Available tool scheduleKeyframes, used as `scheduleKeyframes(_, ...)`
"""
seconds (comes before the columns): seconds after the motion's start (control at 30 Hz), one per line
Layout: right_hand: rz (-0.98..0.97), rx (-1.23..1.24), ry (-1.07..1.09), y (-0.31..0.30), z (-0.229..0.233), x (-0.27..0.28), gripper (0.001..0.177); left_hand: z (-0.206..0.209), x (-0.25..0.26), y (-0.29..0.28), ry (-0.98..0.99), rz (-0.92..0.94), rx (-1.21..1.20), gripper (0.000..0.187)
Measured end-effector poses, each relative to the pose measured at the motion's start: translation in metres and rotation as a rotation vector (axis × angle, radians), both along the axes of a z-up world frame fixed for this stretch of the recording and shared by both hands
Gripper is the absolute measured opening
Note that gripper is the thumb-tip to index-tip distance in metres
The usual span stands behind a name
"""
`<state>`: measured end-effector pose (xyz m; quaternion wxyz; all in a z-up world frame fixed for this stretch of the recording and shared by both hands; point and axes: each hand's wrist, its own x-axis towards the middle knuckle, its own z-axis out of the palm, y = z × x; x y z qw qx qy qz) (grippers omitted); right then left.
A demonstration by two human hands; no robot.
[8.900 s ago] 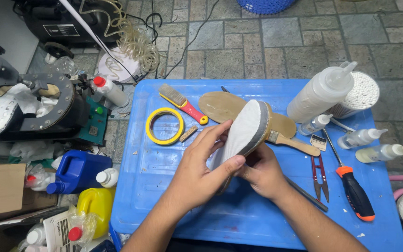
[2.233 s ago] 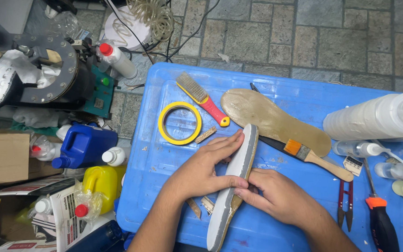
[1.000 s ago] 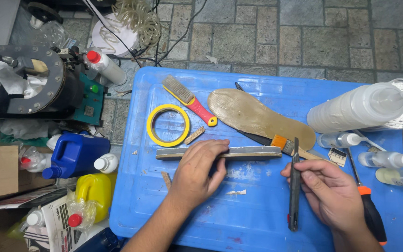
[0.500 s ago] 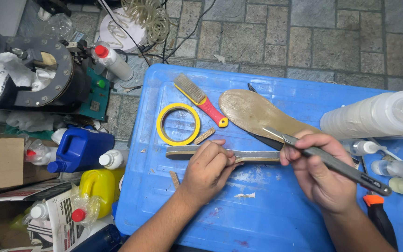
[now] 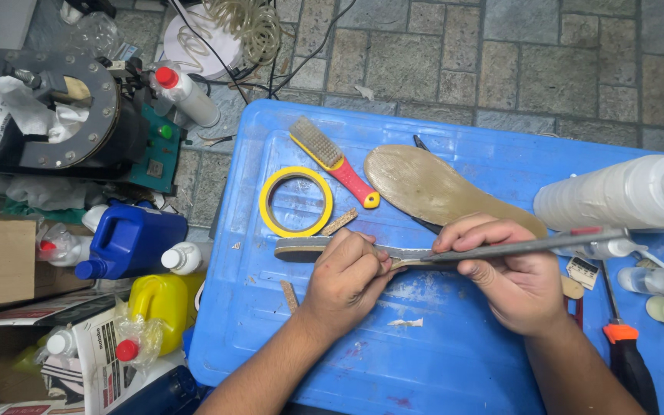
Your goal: The person trims the edges of a shoe sole using a knife, repeatedly checking the fit and removing excess material. They then handle a black rubber strip, applying a substance to it with a brush and cutting it to size.
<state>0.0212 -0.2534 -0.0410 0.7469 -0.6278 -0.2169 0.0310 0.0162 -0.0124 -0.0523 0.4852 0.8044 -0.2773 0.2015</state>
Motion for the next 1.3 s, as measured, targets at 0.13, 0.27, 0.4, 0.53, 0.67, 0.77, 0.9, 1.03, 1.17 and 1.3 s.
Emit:
scheduleKeyframes(0.13,-0.053,-0.06,-0.092,0.005,-0.004,-0.002,0.018,-0.001,0.0,-0.001,-0.004,0.007,-0.009,0.028)
scheduleKeyframes(0.27,-0.066,-0.133,-0.135,0.008,-0.003,-0.004,0.018,-0.001,0.0,0.0,-0.003,0.014,0.002,0.03)
scheduleKeyframes(0.4,-0.069,-0.207,-0.189,0.009,0.0,-0.002,0.017,-0.001,0.0,0.0,0.0,0.017,0.0,0.03)
scheduleKeyframes(0.53,-0.067,-0.201,-0.187,0.009,0.001,-0.002,0.017,0.0,0.0,0.0,-0.006,0.021,0.0,0.03)
scheduleKeyframes(0.67,-0.07,-0.208,-0.199,0.009,0.0,-0.002,0.017,0.0,0.0,0.0,0.009,0.018,-0.002,0.03)
scheduleKeyframes(0.77,-0.074,-0.229,-0.212,0.009,0.001,-0.002,0.016,0.0,0.0,0.0,0.012,0.019,0.003,0.03)
scheduleKeyframes(0.9,-0.073,-0.259,-0.238,0.012,0.006,0.0,0.017,0.0,0.0,0.0,0.01,0.02,-0.002,0.031)
scheduleKeyframes(1.03,-0.086,-0.351,-0.335,0.016,0.012,0.002,0.02,0.0,0.0,-0.001,0.009,0.028,-0.014,0.032)
scheduleKeyframes(1.17,-0.105,-0.322,-0.344,0.016,0.009,0.002,0.021,0.001,0.0,-0.001,0.012,0.025,-0.013,0.031)
scheduleKeyframes(1.3,-0.119,-0.23,-0.276,0.013,0.004,0.0,0.018,0.001,0.001,-0.001,0.016,0.023,-0.016,0.031)
